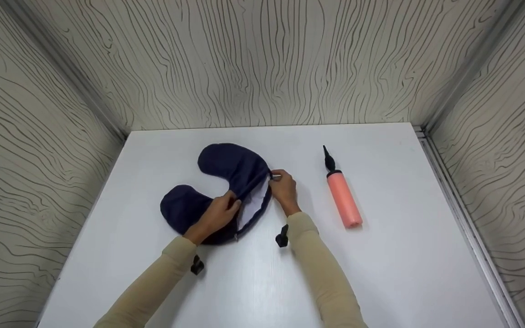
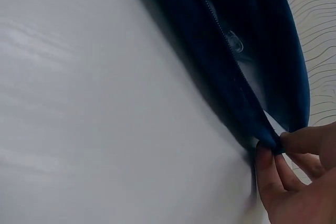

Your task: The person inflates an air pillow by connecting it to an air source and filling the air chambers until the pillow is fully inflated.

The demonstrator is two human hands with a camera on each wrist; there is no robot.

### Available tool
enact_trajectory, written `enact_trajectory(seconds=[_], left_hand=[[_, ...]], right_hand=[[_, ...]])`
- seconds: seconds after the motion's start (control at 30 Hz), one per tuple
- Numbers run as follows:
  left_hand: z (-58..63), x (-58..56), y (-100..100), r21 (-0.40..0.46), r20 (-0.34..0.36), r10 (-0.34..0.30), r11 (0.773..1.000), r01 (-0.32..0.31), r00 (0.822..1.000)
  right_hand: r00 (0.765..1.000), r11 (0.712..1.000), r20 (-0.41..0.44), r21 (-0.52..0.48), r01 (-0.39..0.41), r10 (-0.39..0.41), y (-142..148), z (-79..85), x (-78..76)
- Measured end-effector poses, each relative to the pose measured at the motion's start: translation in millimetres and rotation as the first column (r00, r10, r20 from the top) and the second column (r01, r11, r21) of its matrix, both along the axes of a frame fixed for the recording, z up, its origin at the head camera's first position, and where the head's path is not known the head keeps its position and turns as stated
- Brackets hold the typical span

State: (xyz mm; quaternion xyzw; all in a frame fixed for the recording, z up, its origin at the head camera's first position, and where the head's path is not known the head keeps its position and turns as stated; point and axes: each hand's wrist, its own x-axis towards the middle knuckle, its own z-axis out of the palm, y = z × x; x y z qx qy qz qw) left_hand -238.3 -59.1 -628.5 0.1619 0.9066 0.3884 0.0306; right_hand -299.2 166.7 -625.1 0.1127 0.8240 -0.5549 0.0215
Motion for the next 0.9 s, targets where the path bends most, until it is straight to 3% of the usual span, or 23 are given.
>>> enact_trajectory(seconds=[0.23,0.37,0.43,0.53,0.6,0.63,0.73,0.9], left_hand=[[-0.9,-8.7,-7,0.008,-0.084,0.048,0.999,-0.047,0.995],[0.0,-10.2,-9,-0.017,-0.216,0.022,1.000,-0.026,0.976],[0.3,-10.7,-9,-0.054,-0.310,-0.021,0.999,0.004,0.951],[-1.2,-12.5,-6,-0.118,-0.443,-0.102,0.991,0.055,0.891],[-1.4,-13.6,-3,-0.157,-0.491,-0.148,0.984,0.080,0.859],[-0.9,-13.9,-1,-0.172,-0.498,-0.168,0.981,0.092,0.851],[2.4,-13.0,4,-0.208,-0.471,-0.206,0.971,0.119,0.858],[8.2,-10.1,16,-0.272,-0.376,-0.191,0.958,0.089,0.907]], right_hand=[[0.994,0.996,-0.106,0.086,0.027,-0.018,2,7.6,5.4],[0.982,0.992,-0.184,0.122,-0.015,0.038,-2,11.9,11.5],[0.974,0.987,-0.206,0.149,-0.062,0.093,-5,12.7,15.5],[0.956,0.968,-0.218,0.200,-0.151,0.194,-11,12.8,22.2],[0.942,0.948,-0.212,0.239,-0.207,0.260,-14,12.1,26.1],[0.935,0.938,-0.205,0.257,-0.233,0.289,-15,11.4,27.7],[0.918,0.912,-0.179,0.285,-0.296,0.354,-19,9.1,31.7],[0.896,0.887,-0.167,0.297,-0.353,0.412,-23,3.6,36.8]])
